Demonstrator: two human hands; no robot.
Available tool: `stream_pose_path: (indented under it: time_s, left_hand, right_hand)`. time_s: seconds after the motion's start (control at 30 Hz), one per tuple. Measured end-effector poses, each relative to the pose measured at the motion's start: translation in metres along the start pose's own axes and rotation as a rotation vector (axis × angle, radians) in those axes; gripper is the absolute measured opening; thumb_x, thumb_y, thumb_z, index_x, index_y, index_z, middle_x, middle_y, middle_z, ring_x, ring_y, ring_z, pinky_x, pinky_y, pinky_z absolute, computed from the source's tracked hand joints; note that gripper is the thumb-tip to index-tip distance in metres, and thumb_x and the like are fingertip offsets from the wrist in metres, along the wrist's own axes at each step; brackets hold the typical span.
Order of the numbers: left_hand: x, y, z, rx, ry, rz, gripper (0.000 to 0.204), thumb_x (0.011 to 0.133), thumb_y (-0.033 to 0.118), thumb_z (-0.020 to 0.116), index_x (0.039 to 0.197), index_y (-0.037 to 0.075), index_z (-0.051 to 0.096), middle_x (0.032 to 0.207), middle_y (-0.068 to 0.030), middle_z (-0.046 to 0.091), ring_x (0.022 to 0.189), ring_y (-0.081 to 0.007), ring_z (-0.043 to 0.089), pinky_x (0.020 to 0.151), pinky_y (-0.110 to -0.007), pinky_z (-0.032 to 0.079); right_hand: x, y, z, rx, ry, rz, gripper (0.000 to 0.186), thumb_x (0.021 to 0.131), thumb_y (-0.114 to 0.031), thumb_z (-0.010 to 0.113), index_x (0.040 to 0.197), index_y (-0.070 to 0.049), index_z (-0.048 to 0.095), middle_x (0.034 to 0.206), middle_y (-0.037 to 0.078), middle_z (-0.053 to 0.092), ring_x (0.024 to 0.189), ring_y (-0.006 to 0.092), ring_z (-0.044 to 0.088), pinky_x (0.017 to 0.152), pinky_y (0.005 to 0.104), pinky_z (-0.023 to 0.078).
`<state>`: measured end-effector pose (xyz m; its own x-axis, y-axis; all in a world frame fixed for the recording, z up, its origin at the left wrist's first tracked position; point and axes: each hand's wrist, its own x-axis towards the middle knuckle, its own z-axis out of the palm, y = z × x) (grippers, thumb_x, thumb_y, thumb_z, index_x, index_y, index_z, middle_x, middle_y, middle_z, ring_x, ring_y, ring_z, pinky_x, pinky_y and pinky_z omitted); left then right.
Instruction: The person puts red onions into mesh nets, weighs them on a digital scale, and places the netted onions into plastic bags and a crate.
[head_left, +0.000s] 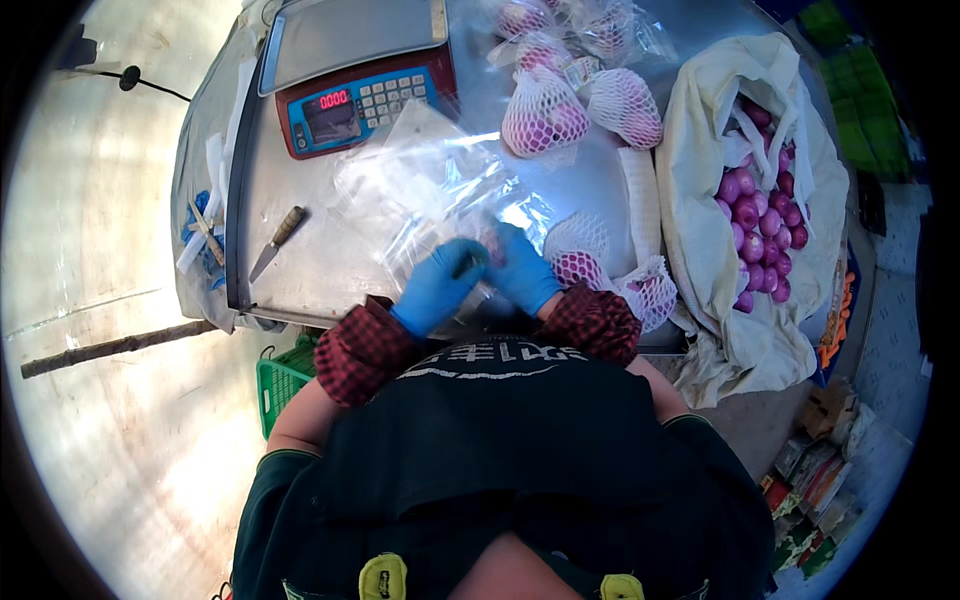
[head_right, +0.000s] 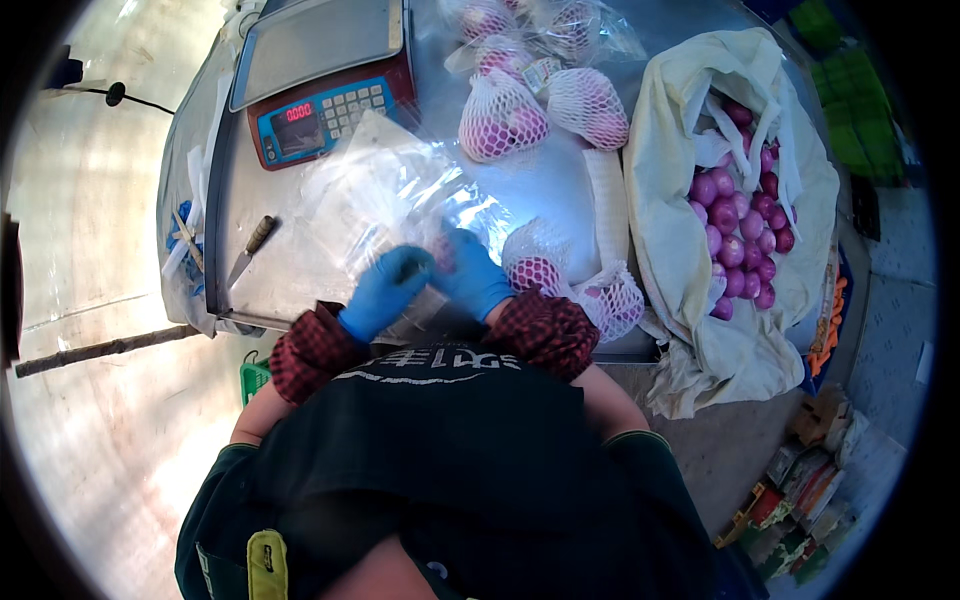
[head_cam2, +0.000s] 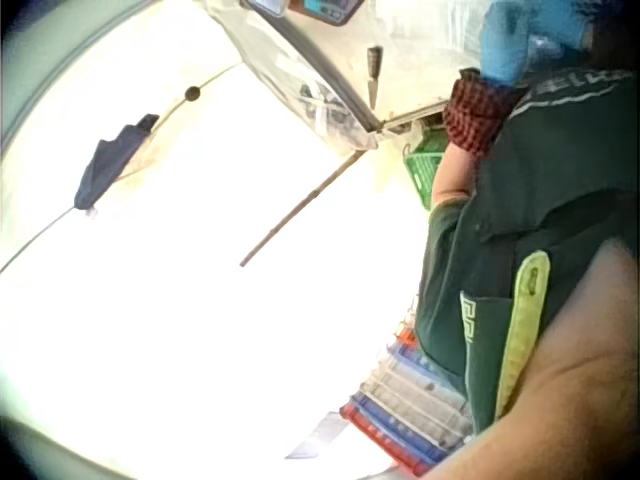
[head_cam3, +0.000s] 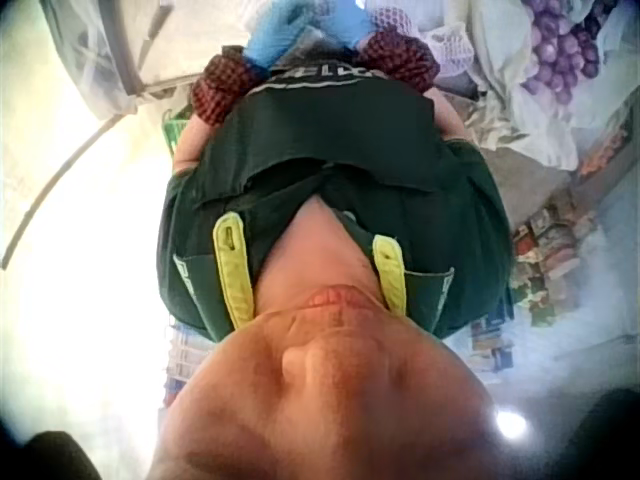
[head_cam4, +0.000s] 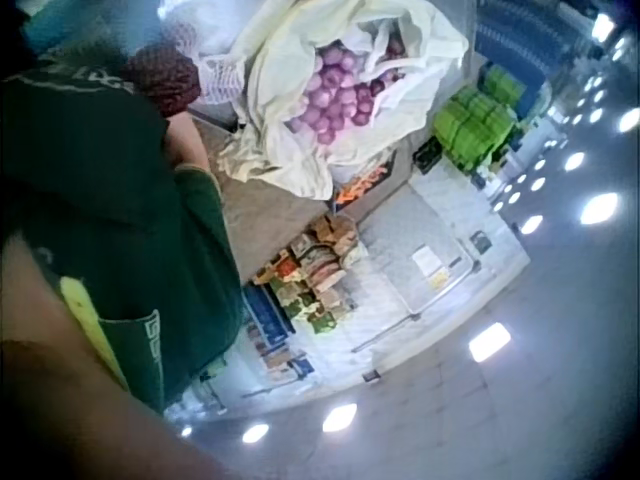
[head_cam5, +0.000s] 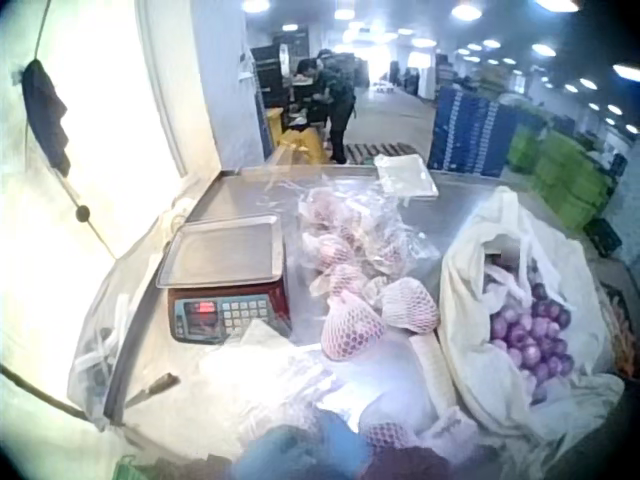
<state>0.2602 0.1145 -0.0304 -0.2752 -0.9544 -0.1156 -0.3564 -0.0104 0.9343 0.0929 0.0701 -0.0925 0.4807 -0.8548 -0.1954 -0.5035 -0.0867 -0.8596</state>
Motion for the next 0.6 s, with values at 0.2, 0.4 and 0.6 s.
stream_pose_path:
  time_s: [0.2,0.4,0.6]
  left_hand:
    - [0.023,0.018,-0.003,1.159,0.077,0.427,0.028,0.078,0.012,0.057,0.106,0.015,0.059,0.074,-0.0036,0.050,0.071,-0.0194,0.055,0.055,-0.036,0.045]
    - [0.102,0.081,-0.062,-0.270,0.325,0.108,0.020,0.088,0.014,0.057,0.103,0.000,0.058,0.090,-0.0115,0.063,0.083,-0.0187,0.061,0.073,-0.026,0.047]
    - [0.264,0.085,-0.143,-0.051,0.134,0.101,0.023,0.087,0.022,0.057,0.096,0.001,0.056,0.075,-0.0071,0.057,0.064,-0.0149,0.055,0.060,-0.029,0.045]
  right_hand:
    - [0.004,-0.003,-0.030,1.051,-0.317,0.287,0.057,0.095,-0.043,0.039,0.139,-0.006,0.030,0.129,0.017,0.047,0.111,0.0292,0.053,0.095,0.0388,0.042]
    - [-0.026,-0.046,-0.066,0.067,-0.038,-0.328,0.048,0.090,-0.033,0.053,0.130,-0.009,0.042,0.108,0.012,0.055,0.096,0.0234,0.057,0.080,0.0342,0.048]
    - [0.039,-0.137,-0.198,-0.968,0.601,-0.742,0.027,0.078,-0.013,0.063,0.104,-0.007,0.060,0.076,0.007,0.056,0.068,0.0220,0.055,0.062,0.0326,0.046]
